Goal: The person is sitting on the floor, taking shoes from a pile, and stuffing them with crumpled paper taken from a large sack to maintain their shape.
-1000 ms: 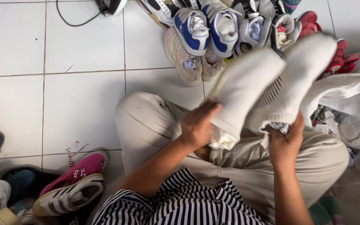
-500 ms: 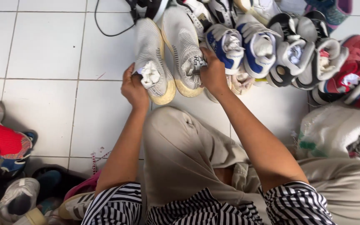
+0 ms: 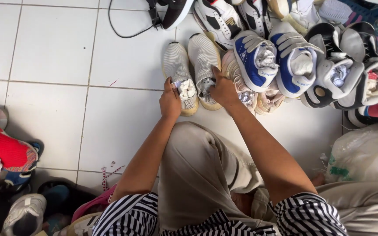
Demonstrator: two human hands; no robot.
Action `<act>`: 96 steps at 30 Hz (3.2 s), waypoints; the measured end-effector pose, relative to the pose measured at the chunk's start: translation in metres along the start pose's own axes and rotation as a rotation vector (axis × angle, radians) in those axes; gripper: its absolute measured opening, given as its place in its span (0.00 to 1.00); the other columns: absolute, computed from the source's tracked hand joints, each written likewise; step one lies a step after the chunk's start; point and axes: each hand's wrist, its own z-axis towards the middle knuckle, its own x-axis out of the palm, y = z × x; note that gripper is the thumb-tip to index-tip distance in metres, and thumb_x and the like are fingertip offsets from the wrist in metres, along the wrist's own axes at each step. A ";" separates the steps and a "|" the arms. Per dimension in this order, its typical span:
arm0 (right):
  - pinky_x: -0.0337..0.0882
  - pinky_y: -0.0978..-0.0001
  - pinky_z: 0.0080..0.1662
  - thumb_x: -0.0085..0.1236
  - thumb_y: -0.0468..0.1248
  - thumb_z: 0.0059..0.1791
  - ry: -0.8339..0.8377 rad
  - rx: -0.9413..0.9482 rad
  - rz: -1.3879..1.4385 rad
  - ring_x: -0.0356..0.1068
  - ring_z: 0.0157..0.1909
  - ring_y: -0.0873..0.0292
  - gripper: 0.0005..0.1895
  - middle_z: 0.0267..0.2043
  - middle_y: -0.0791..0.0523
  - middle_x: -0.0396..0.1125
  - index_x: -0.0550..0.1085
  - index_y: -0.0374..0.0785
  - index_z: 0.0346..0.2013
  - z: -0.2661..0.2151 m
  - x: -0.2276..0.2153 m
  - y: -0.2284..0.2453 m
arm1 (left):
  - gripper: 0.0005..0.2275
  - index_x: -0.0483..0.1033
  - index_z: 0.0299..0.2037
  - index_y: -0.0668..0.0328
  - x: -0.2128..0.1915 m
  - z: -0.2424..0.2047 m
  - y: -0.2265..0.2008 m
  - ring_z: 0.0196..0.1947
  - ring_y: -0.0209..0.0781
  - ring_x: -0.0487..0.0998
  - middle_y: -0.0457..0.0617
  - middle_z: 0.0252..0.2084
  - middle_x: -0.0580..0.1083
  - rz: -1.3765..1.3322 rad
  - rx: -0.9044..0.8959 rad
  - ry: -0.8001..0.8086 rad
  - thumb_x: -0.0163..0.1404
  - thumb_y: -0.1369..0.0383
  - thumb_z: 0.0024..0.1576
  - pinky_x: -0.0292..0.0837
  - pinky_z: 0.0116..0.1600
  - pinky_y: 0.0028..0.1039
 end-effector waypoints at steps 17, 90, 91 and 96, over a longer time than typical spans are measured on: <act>0.59 0.41 0.67 0.64 0.35 0.44 -0.106 -0.208 0.197 0.58 0.67 0.27 0.39 0.64 0.32 0.57 0.60 0.24 0.66 -0.021 0.085 -0.099 | 0.12 0.73 0.54 0.41 -0.052 -0.066 0.018 0.44 0.59 0.83 0.52 0.38 0.82 0.048 0.073 0.011 0.41 0.62 0.62 0.71 0.59 0.52; 0.78 0.62 0.51 0.60 0.30 0.53 0.353 -0.887 -0.012 0.75 0.52 0.44 0.20 0.56 0.46 0.64 0.74 0.46 0.60 -0.170 0.250 0.125 | 0.30 0.70 0.40 0.48 -0.418 -0.413 0.240 0.51 0.58 0.66 0.44 0.40 0.67 0.343 -0.852 -1.001 0.59 0.32 0.52 0.65 0.37 0.67; 0.78 0.62 0.51 0.60 0.30 0.53 0.353 -0.887 -0.011 0.75 0.52 0.44 0.20 0.56 0.46 0.64 0.74 0.46 0.60 -0.183 0.235 0.142 | 0.30 0.70 0.40 0.48 -0.415 -0.417 0.256 0.51 0.58 0.66 0.44 0.40 0.67 0.344 -0.852 -1.001 0.59 0.32 0.52 0.65 0.37 0.67; 0.58 0.39 0.69 0.46 0.24 0.52 0.716 -0.722 0.481 0.41 0.73 0.23 0.39 0.75 0.26 0.37 0.44 0.29 0.76 -0.235 0.206 0.193 | 0.15 0.72 0.36 0.54 -0.416 -0.423 0.266 0.41 0.61 0.69 0.48 0.32 0.66 0.213 -0.525 -1.262 0.53 0.53 0.65 0.69 0.41 0.55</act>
